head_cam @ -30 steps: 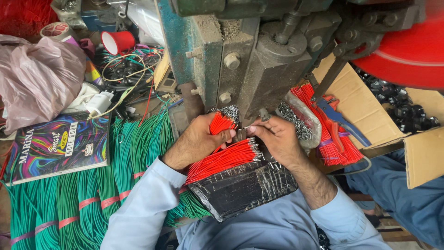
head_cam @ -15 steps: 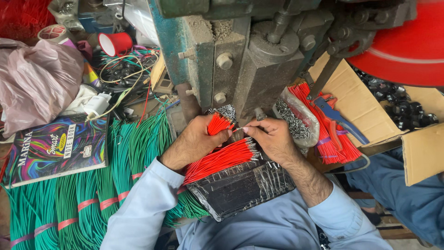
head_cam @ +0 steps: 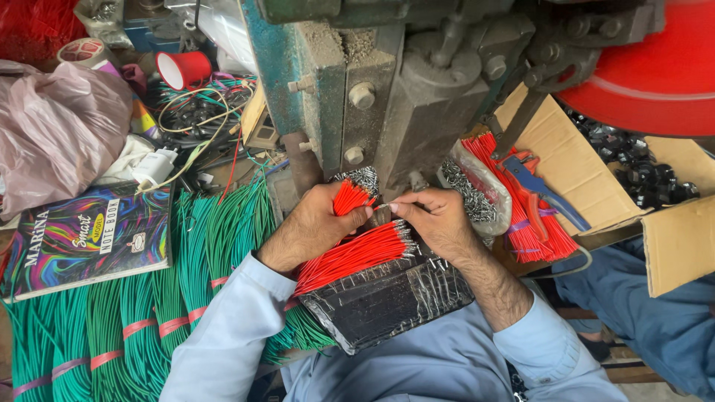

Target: The person sits at a bench press machine and repeatedly attaches metal terminal connectors to the ends of red insulated wires. They hold a bundle of red wires in one hand, pick a small metal terminal from a tray, insert it under the press, operate the press to crimp it onto the wire end, and set the finished wire aside.

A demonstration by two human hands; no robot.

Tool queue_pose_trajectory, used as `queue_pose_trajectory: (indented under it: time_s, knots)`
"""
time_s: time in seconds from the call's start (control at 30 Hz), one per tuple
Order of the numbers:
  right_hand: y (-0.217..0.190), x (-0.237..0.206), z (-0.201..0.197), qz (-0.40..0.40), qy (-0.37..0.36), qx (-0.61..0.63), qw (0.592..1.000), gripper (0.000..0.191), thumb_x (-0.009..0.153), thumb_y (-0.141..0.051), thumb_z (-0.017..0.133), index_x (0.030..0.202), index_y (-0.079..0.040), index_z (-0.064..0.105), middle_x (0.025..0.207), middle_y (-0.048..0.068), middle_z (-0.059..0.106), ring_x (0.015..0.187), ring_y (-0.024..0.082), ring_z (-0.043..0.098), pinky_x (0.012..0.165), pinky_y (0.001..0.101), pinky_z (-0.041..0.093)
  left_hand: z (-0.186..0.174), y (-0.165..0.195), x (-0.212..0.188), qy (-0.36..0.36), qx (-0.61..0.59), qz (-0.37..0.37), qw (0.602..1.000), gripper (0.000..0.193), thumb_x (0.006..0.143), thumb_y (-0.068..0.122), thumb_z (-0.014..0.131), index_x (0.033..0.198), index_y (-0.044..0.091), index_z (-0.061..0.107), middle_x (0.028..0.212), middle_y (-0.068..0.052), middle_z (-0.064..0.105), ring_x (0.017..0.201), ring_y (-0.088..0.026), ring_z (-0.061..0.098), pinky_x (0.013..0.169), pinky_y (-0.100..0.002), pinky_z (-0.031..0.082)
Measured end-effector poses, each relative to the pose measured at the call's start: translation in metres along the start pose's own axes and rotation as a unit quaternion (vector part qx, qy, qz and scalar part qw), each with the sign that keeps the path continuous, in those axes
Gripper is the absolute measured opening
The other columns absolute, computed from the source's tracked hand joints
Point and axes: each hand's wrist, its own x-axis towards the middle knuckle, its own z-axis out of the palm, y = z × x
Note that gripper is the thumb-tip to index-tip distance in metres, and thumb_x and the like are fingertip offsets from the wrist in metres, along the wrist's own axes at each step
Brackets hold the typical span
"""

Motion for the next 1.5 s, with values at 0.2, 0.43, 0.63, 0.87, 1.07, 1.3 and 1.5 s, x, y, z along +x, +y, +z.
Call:
queue_pose_trajectory:
  time_s: [0.2, 0.43, 0.63, 0.87, 1.07, 1.3, 1.5]
  knots:
    - [-0.007, 0.001, 0.001, 0.004, -0.002, -0.017, 1.000, 0.012, 0.093, -0.006, 0.074, 0.104, 0.000, 0.076, 0.093, 0.006, 0.078, 0.086, 0.009, 0.072, 0.077, 0.0243, 0.058, -0.001, -0.001, 0.002, 0.003, 0.002, 0.014, 1.000, 0.018, 0.092, 0.018, 0.072, 0.098, 0.001, 0.067, 0.075, -0.006, 0.071, 0.070, -0.012, 0.067, 0.066, -0.031, 0.057]
    - [-0.023, -0.016, -0.018, -0.020, -0.110, 0.147, 0.983, 0.016, 0.097, -0.004, 0.070, 0.110, 0.004, 0.072, 0.107, 0.011, 0.075, 0.100, 0.014, 0.072, 0.088, 0.0271, 0.060, -0.002, -0.001, -0.002, -0.010, 0.012, 0.046, 0.999, 0.021, 0.089, 0.018, 0.076, 0.101, 0.003, 0.068, 0.081, -0.006, 0.072, 0.077, -0.012, 0.066, 0.073, -0.031, 0.056]
    - [-0.046, -0.032, -0.046, 0.099, -0.118, -0.120, 0.981, 0.016, 0.088, -0.010, 0.073, 0.103, -0.004, 0.075, 0.105, 0.005, 0.074, 0.097, 0.013, 0.071, 0.075, 0.0298, 0.059, -0.001, -0.002, -0.003, -0.030, -0.011, 0.065, 0.997, 0.019, 0.090, 0.017, 0.075, 0.100, 0.002, 0.068, 0.083, -0.006, 0.072, 0.079, -0.012, 0.066, 0.075, -0.032, 0.057]
    - [-0.050, -0.042, -0.041, -0.065, -0.131, -0.224, 0.963, 0.014, 0.081, -0.014, 0.079, 0.090, -0.004, 0.077, 0.099, 0.006, 0.068, 0.098, 0.021, 0.068, 0.087, 0.0338, 0.053, -0.001, 0.000, -0.002, -0.016, 0.019, 0.064, 0.998, 0.020, 0.090, 0.018, 0.075, 0.099, 0.002, 0.068, 0.082, -0.007, 0.072, 0.078, -0.013, 0.067, 0.074, -0.032, 0.057]
    - [-0.049, -0.041, -0.040, -0.051, -0.129, -0.221, 0.965, 0.011, 0.082, -0.011, 0.077, 0.090, -0.004, 0.075, 0.099, 0.006, 0.066, 0.098, 0.021, 0.068, 0.087, 0.0332, 0.054, -0.002, 0.001, -0.002, -0.013, 0.031, 0.065, 0.997, 0.022, 0.090, 0.020, 0.075, 0.101, 0.002, 0.069, 0.083, -0.008, 0.073, 0.078, -0.014, 0.068, 0.075, -0.032, 0.057]
    - [-0.047, -0.039, -0.040, 0.067, -0.084, -0.208, 0.972, 0.013, 0.086, -0.009, 0.073, 0.097, -0.004, 0.068, 0.099, 0.003, 0.074, 0.092, 0.015, 0.074, 0.073, 0.0299, 0.060, -0.002, -0.002, -0.003, -0.016, 0.020, 0.075, 0.997, 0.018, 0.092, 0.018, 0.071, 0.102, 0.003, 0.070, 0.082, -0.008, 0.074, 0.077, -0.013, 0.069, 0.075, -0.032, 0.057]
    - [-0.029, -0.032, -0.030, 0.091, -0.017, -0.035, 0.995, 0.021, 0.094, -0.002, 0.066, 0.114, 0.000, 0.065, 0.101, 0.008, 0.077, 0.095, 0.011, 0.074, 0.082, 0.0269, 0.059, -0.001, -0.001, -0.002, -0.022, -0.011, 0.082, 0.996, 0.018, 0.091, 0.015, 0.074, 0.102, 0.003, 0.069, 0.085, -0.007, 0.074, 0.080, -0.012, 0.068, 0.076, -0.031, 0.057]
